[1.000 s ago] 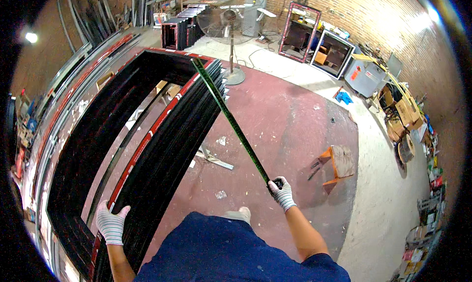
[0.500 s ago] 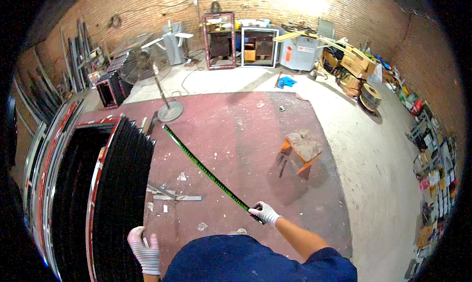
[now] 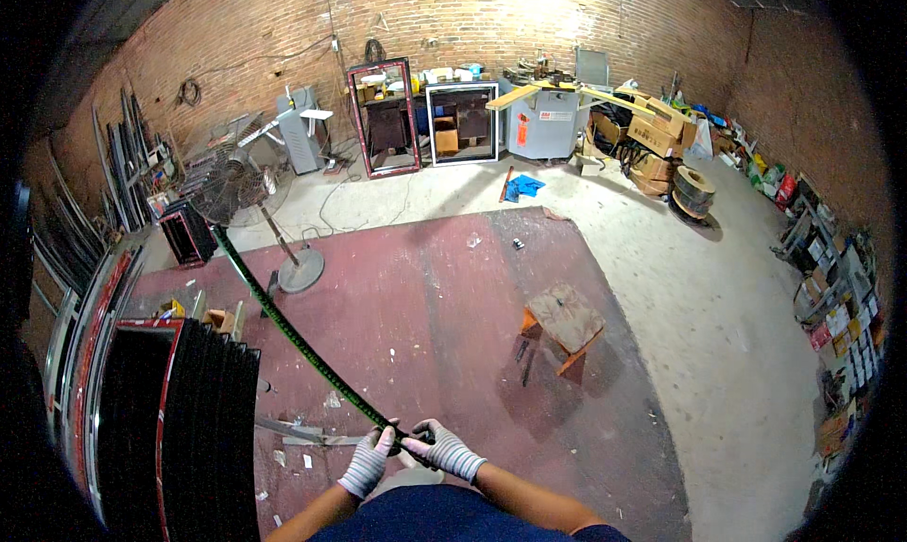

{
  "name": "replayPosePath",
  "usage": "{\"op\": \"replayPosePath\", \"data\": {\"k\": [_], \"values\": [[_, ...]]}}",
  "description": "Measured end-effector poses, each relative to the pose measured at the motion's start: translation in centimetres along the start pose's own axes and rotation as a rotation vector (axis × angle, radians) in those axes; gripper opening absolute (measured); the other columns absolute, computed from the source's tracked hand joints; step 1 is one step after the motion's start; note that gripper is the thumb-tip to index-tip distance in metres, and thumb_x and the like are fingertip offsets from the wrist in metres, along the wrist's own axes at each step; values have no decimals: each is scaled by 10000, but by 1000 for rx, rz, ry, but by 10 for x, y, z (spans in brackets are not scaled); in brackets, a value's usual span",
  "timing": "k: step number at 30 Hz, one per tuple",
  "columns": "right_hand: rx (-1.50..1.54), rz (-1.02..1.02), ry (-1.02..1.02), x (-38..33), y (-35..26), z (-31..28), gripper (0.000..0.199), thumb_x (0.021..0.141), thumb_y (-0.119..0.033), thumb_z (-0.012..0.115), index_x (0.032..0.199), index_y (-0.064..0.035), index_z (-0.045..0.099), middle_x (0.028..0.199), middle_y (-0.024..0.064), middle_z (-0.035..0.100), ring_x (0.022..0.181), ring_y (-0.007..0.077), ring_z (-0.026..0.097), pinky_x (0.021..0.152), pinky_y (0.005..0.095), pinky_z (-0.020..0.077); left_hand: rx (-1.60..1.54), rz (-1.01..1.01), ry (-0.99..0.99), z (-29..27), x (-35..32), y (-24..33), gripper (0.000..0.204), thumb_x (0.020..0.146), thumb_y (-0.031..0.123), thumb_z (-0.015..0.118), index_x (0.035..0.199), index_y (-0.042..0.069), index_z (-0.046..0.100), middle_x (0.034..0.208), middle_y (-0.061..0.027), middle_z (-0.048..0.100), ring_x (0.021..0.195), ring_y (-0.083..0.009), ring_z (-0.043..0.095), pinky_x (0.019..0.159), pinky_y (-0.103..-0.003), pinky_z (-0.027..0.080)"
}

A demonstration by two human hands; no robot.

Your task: The person measures multiple window frames using a tape measure and marks them with a marker. They repeatedly lift frames from a stack, measure dimensions, and mark the frames before placing them back.

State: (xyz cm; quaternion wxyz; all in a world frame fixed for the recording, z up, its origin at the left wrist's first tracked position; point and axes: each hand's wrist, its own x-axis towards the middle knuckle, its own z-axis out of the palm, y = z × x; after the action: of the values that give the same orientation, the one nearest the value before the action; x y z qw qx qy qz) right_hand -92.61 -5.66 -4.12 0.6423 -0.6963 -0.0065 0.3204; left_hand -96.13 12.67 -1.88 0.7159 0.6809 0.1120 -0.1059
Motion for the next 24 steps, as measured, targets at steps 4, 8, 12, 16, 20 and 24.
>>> {"op": "replayPosePath", "data": {"k": [4, 8, 12, 16, 20, 24], "values": [[-14, -2, 51, 51, -28, -29, 483, 884, -342, 721, 1189, -48, 489, 792, 71, 638, 600, 127, 576, 502, 282, 476, -80, -58, 58, 13, 82, -7, 395, 1035, 408, 471, 1084, 79, 684, 918, -35, 697, 821, -118, 635, 699, -257, 505], [-120, -64, 164, 122, -49, -78, 457, 890, -327, 714, 1178, -53, 488, 775, 60, 643, 595, 122, 581, 507, 281, 482, -151, -109, 53, 32, 175, -2, 391, 1035, 377, 486, 1056, 25, 656, 974, -102, 698, 887, -185, 666, 819, -331, 554], [-124, -99, 263, 187, -74, -152, 496, 856, -354, 746, 1174, -43, 526, 989, 114, 652, 937, 171, 611, 834, 333, 520, -289, -145, -5, 55, 306, 17, 382, 1038, 375, 476, 1030, 19, 617, 954, -111, 698, 861, -186, 665, 823, -327, 534], [63, -67, 365, 241, -98, -217, 423, 887, -236, 720, 1184, -46, 486, 1000, 109, 625, 861, 179, 635, 731, 338, 571, -405, -286, -114, 71, 408, 65, 341, 1029, 372, 496, 977, 47, 585, 939, -126, 693, 856, -239, 680, 804, -387, 561], [332, -177, 682, 290, -96, -298, 341, 888, -166, 717, 1147, -65, 519, 900, 65, 616, 782, 150, 610, 650, 321, 555, -494, -504, -243, 87, 491, 132, 267, 1017, 325, 536, 988, 63, 579, 819, -91, 656, 757, -229, 657, 679, -380, 561], [357, -27, 1003, 341, -60, -376, 279, 911, -124, 660, 1143, -92, 508, 967, 113, 635, 824, 223, 668, 611, 364, 583, -524, -657, -337, 69, 592, 126, 330, 998, 401, 541, 1096, 88, 578, 826, -71, 639, 684, -263, 645, 607, -419, 557]]}}
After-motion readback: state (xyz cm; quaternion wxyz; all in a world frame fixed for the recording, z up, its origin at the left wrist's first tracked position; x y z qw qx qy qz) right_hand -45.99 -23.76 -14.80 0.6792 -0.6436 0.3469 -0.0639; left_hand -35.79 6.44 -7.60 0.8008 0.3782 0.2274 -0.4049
